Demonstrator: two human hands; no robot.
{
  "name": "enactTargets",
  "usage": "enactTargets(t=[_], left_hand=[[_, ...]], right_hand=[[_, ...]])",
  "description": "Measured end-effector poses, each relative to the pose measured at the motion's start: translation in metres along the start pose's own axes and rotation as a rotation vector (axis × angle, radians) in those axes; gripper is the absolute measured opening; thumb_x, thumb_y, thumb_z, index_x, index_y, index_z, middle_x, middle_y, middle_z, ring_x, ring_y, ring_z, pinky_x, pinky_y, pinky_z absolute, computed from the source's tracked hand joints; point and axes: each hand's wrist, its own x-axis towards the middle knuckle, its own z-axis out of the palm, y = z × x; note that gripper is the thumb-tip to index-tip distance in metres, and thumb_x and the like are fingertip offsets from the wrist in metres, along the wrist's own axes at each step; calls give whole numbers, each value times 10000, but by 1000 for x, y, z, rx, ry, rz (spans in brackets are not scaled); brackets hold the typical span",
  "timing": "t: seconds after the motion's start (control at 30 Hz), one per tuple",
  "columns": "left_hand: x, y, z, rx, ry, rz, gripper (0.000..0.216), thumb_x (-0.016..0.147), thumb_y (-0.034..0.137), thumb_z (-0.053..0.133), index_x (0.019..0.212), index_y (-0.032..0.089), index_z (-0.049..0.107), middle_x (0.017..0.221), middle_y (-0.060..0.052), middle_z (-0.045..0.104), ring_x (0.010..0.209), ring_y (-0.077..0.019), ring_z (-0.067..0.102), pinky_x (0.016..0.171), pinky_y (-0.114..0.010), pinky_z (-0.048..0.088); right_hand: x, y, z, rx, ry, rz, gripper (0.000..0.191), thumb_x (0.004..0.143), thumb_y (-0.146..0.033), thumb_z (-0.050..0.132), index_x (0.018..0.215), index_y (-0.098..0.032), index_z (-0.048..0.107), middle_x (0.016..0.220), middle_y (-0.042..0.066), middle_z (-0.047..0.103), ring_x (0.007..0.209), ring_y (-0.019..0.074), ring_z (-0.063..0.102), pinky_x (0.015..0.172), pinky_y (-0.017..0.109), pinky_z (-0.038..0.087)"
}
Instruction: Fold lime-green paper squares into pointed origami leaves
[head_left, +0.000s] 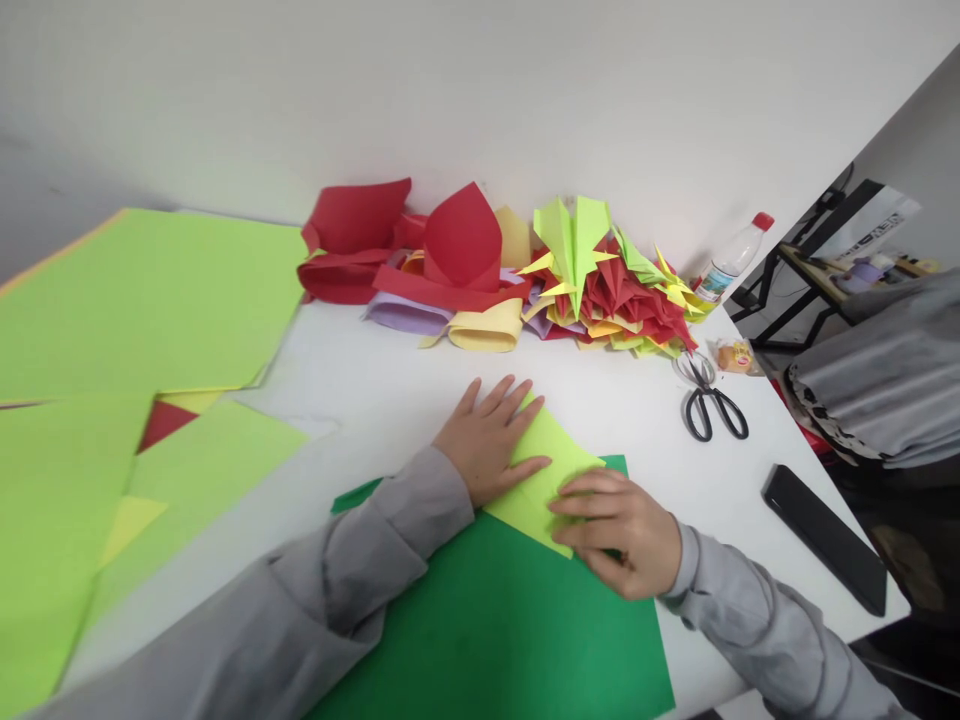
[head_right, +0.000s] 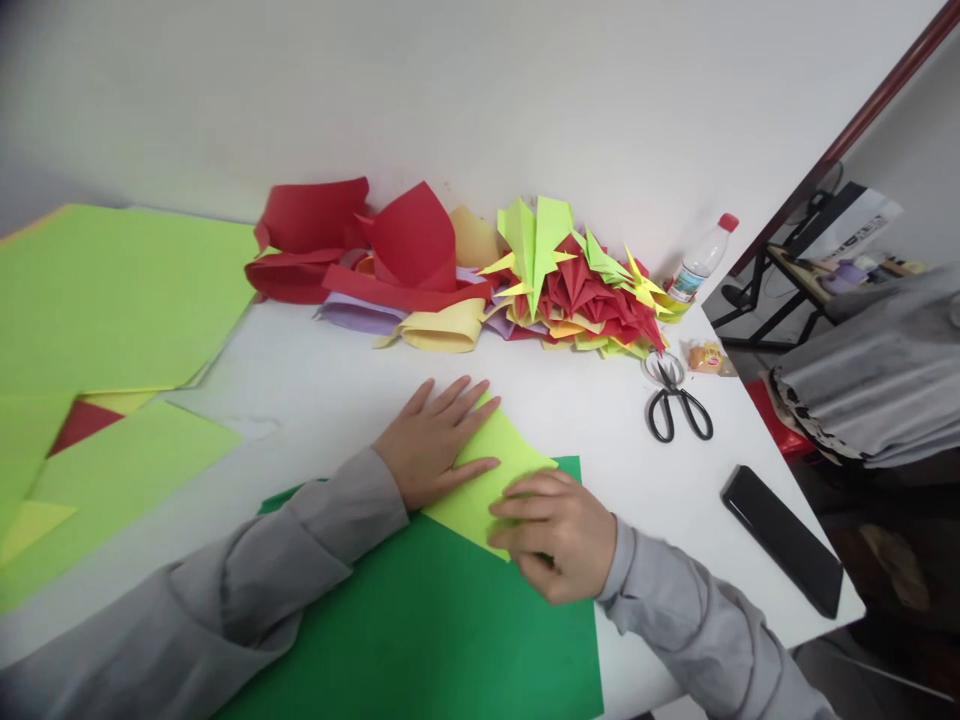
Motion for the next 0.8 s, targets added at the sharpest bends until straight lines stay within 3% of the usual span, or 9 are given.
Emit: enactTargets(t=[0.07, 0.17, 0.57, 0.73, 0.8], left_hand=[[0, 1, 1, 7, 9, 2, 699, 896, 600, 345, 1416, 133, 376, 1506, -148, 317, 1387, -358, 253, 1090, -598, 151], [0, 1, 2, 8, 18, 12, 681, 909, 587, 335, 1422, 140, 364, 1503, -132, 327, 1392, -349, 247, 1097, -604, 124], [1, -2, 6, -26, 18, 27, 536, 959, 443, 280, 1406, 172, 395, 1498, -89, 349, 1383, -330, 279, 1085, -617, 165], [2, -1, 0, -46, 87, -62, 500, 949, 280, 247, 1381, 96, 421, 1484, -173, 352, 1369, -323, 316, 1076, -591, 211], [2, -2, -1, -51, 144, -72, 506, 949, 294, 247, 1375, 85, 425, 1482, -203, 342, 1374, -328, 303, 1079, -586, 200]], right_hand=[[2, -4, 4, -76, 34, 65, 286, 871, -250, 491, 1082, -143, 652, 1197, 119, 640, 1205, 243, 489, 985, 429, 431], [3, -7, 11, -208, -20, 67, 324, 893, -329, 508, 1131, -138, 619, 1247, 149, 603, 1206, 291, 484, 952, 479, 446], [-2, -9, 13, -230, 15, 6, 211, 876, -274, 547, 953, -139, 691, 1162, 104, 660, 1153, 291, 536, 913, 449, 502], [-1, -10, 16, -208, 87, 38, 248, 872, -269, 539, 1057, -141, 643, 1105, 105, 685, 1109, 272, 566, 879, 433, 513], [-1, -10, 17, -201, 97, 50, 271, 868, -262, 541, 1096, -142, 621, 1095, 106, 688, 1103, 263, 571, 875, 424, 512]])
